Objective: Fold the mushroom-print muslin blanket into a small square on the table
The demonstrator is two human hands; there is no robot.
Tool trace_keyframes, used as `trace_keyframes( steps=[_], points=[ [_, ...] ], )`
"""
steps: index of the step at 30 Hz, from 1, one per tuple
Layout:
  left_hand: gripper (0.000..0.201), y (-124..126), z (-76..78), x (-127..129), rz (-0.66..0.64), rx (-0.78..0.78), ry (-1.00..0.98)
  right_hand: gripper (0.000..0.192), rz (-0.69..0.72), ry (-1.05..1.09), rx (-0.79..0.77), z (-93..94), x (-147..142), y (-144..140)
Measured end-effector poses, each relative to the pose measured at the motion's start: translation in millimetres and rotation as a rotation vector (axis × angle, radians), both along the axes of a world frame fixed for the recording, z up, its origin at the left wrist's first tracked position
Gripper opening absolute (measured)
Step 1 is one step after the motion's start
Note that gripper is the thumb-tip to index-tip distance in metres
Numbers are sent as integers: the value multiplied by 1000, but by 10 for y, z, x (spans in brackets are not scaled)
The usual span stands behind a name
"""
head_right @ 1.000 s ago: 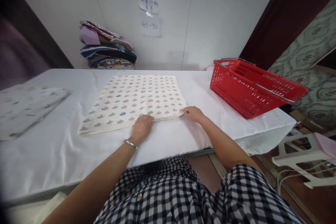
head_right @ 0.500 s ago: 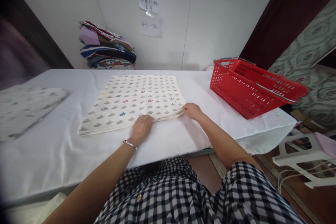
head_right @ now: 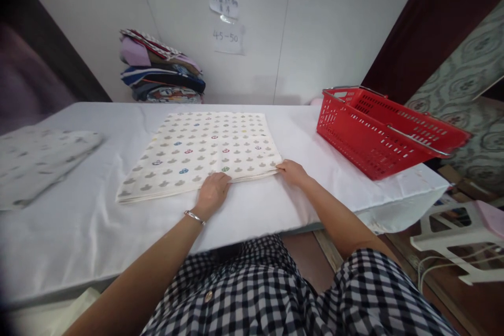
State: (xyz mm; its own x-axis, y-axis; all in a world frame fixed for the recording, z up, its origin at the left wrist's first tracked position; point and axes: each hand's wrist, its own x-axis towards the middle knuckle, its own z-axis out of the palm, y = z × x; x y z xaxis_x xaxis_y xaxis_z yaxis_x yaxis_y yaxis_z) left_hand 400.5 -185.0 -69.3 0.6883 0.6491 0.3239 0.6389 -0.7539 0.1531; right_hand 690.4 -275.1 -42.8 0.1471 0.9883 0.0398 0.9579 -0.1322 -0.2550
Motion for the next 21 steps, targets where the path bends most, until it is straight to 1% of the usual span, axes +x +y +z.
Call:
trace_keyframes(
  steps=[2,5,8,12,14,16,18,21],
  points=[
    [18,-1,-3,-2,2,3,-2,31,-9,73,10,-30,2,-23],
    [17,-1,-4,-6,-4,-6,-6,29,-87,318,50,-74,-10,-35],
    [17,0,-4,-6,-4,-12,-10,31,-207,594,82,-97,-37,-25],
    [17,4,-11,-3,4,-15,-6,30,-423,823,134,-83,-70,25],
    [17,7,-17,-4,2,-10,-6,34,-526,906,110,-66,-73,60],
    [17,8,-21,-7,-4,-4,-13,30,-581,960,56,-47,-73,98],
    [17,8,-21,-8,-10,-3,-20,23,-594,985,-15,-27,-76,137],
    [17,5,-12,-10,-14,-1,-21,22,-596,1033,-126,4,-88,200]
  ],
)
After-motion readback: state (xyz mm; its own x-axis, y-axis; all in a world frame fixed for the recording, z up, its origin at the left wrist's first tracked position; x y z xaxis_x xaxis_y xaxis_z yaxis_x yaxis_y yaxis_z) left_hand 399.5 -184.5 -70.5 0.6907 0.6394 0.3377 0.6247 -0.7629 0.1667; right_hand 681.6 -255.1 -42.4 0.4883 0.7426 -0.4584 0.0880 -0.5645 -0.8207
